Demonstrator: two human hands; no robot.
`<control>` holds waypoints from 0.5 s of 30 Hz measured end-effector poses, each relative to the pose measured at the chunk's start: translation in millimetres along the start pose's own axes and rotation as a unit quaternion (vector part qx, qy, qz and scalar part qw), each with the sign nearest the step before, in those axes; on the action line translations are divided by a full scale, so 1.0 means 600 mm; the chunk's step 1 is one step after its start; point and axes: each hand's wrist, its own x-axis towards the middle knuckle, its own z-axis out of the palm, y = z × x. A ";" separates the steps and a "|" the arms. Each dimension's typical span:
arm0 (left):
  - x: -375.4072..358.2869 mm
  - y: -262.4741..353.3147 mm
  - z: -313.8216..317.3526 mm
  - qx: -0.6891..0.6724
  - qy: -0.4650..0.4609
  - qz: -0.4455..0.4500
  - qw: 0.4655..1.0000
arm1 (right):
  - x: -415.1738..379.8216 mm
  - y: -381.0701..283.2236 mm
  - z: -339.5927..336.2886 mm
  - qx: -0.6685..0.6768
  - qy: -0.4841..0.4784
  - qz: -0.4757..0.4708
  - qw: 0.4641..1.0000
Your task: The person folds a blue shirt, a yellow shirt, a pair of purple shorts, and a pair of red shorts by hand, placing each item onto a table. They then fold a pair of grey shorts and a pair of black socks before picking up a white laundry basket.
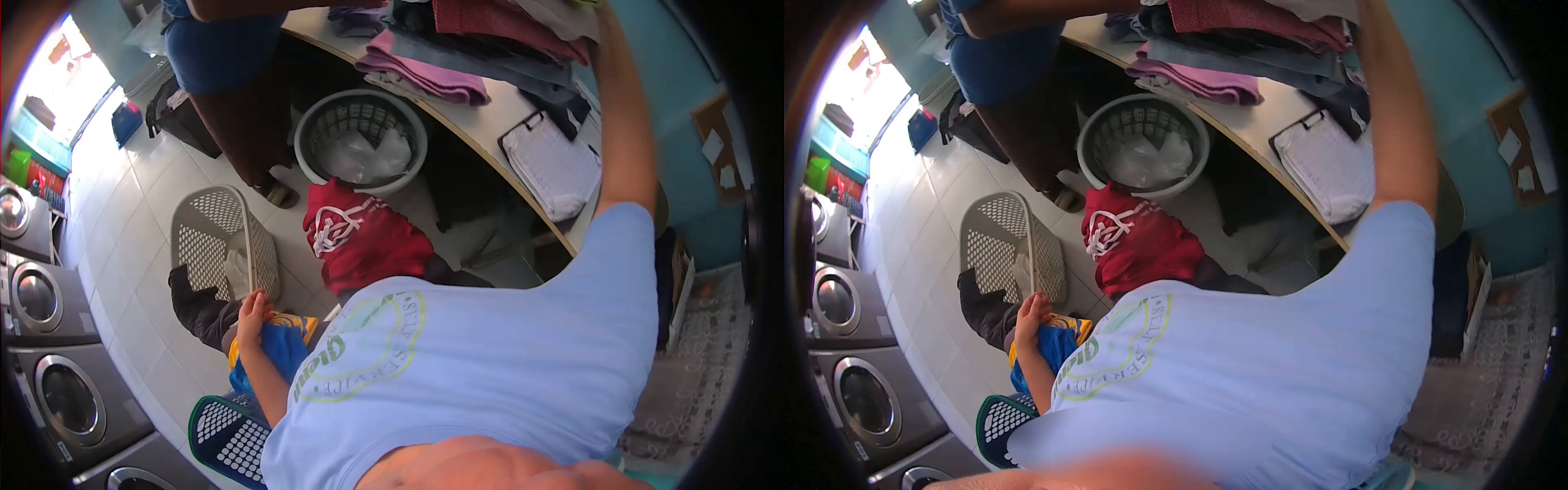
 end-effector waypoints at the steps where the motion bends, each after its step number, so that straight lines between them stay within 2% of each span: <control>1: -0.001 -0.004 -0.003 -0.001 0.002 0.003 1.000 | 0.044 0.022 -0.006 0.016 0.005 0.003 1.000; 5: -0.012 -0.005 0.001 -0.020 0.038 -0.005 0.999 | 0.191 0.185 -0.036 0.074 0.051 0.048 0.995; 8: -0.017 -0.005 0.003 -0.011 0.059 -0.003 0.998 | 0.227 0.348 -0.023 0.105 0.105 0.075 0.986; 11: -0.008 -0.014 -0.001 -0.004 0.062 -0.013 0.998 | 0.224 0.391 -0.019 0.088 0.114 0.096 0.985; 15: 0.005 -0.009 -0.001 0.044 0.043 -0.038 0.997 | 0.174 0.396 -0.037 0.013 0.105 0.121 0.987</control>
